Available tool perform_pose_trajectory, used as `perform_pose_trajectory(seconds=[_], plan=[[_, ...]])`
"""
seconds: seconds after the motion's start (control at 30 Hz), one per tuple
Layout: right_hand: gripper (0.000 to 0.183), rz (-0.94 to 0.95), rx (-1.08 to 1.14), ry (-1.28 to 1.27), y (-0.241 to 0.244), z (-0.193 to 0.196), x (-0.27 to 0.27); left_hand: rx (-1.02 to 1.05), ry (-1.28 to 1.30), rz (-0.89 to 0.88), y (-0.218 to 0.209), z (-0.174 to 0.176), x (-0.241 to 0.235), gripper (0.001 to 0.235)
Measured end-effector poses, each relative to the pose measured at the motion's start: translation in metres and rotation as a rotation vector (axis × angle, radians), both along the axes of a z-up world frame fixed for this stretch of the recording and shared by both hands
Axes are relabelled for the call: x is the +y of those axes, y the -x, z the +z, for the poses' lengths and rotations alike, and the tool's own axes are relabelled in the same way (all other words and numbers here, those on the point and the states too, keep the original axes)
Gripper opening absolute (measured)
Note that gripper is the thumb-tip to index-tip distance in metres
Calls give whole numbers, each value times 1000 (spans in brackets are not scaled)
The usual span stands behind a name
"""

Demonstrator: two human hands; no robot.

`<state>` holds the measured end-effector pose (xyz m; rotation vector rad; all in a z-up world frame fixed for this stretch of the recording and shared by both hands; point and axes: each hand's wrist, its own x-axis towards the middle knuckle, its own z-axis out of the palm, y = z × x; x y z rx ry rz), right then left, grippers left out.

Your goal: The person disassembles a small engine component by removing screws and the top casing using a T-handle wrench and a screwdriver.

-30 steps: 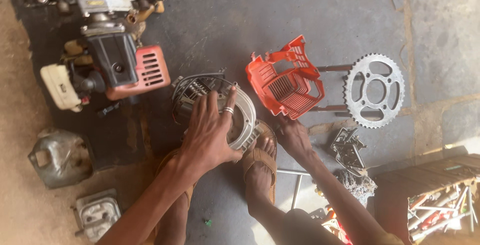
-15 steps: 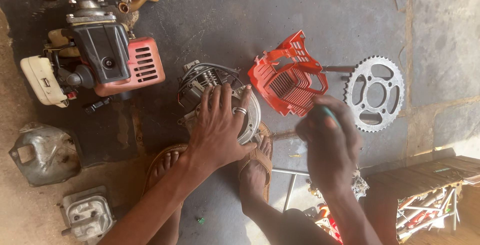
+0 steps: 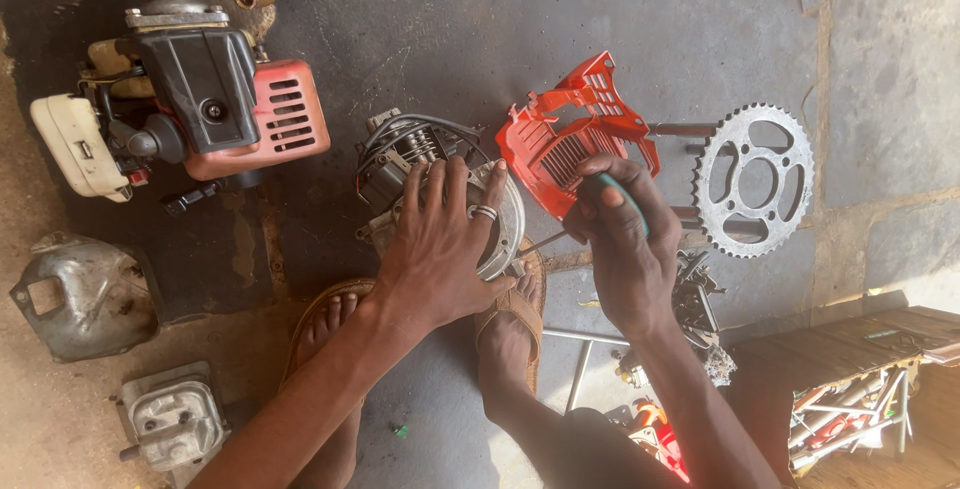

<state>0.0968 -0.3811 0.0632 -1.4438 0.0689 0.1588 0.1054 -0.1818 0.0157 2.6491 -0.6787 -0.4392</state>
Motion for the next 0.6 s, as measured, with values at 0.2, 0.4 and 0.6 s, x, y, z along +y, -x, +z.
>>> perform_pose_trajectory(seconds=[0.2,0.4,0.6], plan=[[40,131,-35,129,0,-1,-2,3,-8,-5,0,1,0,130],[34,347,-201,576,-6,20,4,5,-53,0,4,-4,-1,126],[34,430,-535,1439,-1,67,39,-49,-110,110,17,-6,-9,123]])
